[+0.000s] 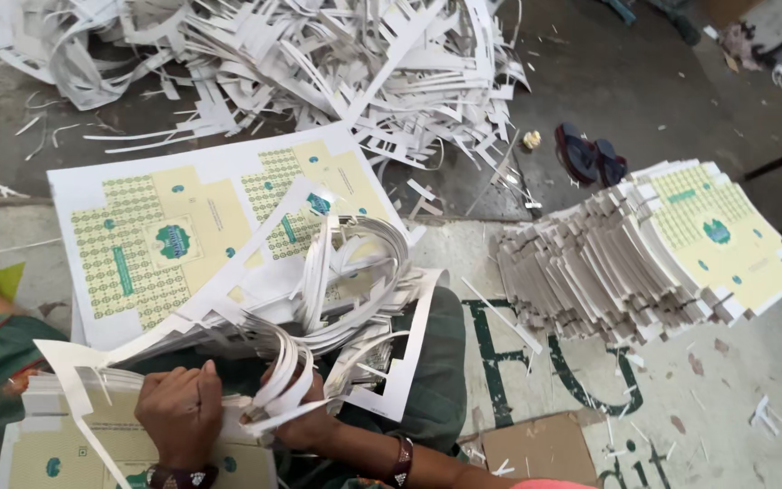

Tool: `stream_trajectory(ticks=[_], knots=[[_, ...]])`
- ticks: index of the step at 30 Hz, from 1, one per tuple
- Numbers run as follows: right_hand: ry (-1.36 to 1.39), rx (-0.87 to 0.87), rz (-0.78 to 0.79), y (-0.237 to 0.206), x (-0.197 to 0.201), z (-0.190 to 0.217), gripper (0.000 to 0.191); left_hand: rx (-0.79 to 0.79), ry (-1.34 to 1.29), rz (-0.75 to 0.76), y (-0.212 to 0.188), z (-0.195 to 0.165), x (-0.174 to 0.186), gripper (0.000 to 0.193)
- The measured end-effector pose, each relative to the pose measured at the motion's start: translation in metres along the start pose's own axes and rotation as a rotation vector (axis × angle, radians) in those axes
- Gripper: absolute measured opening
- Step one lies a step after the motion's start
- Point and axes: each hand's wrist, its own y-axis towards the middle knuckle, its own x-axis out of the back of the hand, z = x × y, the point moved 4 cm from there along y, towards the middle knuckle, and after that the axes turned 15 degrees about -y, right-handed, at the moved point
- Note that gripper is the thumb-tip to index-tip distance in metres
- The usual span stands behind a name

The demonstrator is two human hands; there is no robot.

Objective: The person sits on the floor of a print workshop holding stacks of die-cut printed sheets on their lap. They flex and fan each stack, peel away the cut waste paper strips, and place the cleaned sheets onto piles beside them.

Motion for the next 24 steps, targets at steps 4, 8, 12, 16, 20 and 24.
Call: stream_trajectory(ticks=[4, 8, 12, 16, 20, 24], knots=[[-0.036, 0.015, -0.029, -0.009, 0.006, -0.002, 0.028, 0.004, -0.046, 0.03, 0.001, 0.006, -0.006, 0.043], [-0.048, -0.1, -0.06, -0.009, -0.003, -0.025, 0.026, 0.031, 0.027, 0.099, 0.005, 0.004, -0.016, 0.048], [0.701, -0.597, -0.116, 0.012, -0.026, -0.068, 0.012, -0.095, 0.155, 0.086, 0.006, -0.013, -0.022, 0.048], [1.11, -1.021, -0.229, 0.033, -0.006, -0.107, 0.028, -0.091, 0.113, -0.057, -0.005, -0.013, -0.007, 0.046], [0.907, -0.773, -0.242, 0.043, 0.042, -0.137, 0.024, -0.045, 0.105, -0.088, -0.013, 0.024, 0.012, 0.038], [1.003, -0.689, 0.128, 0.036, 0.004, -0.136, 0.033, -0.061, 0.178, -0.138, 0.002, 0.073, -0.005, 0.054]])
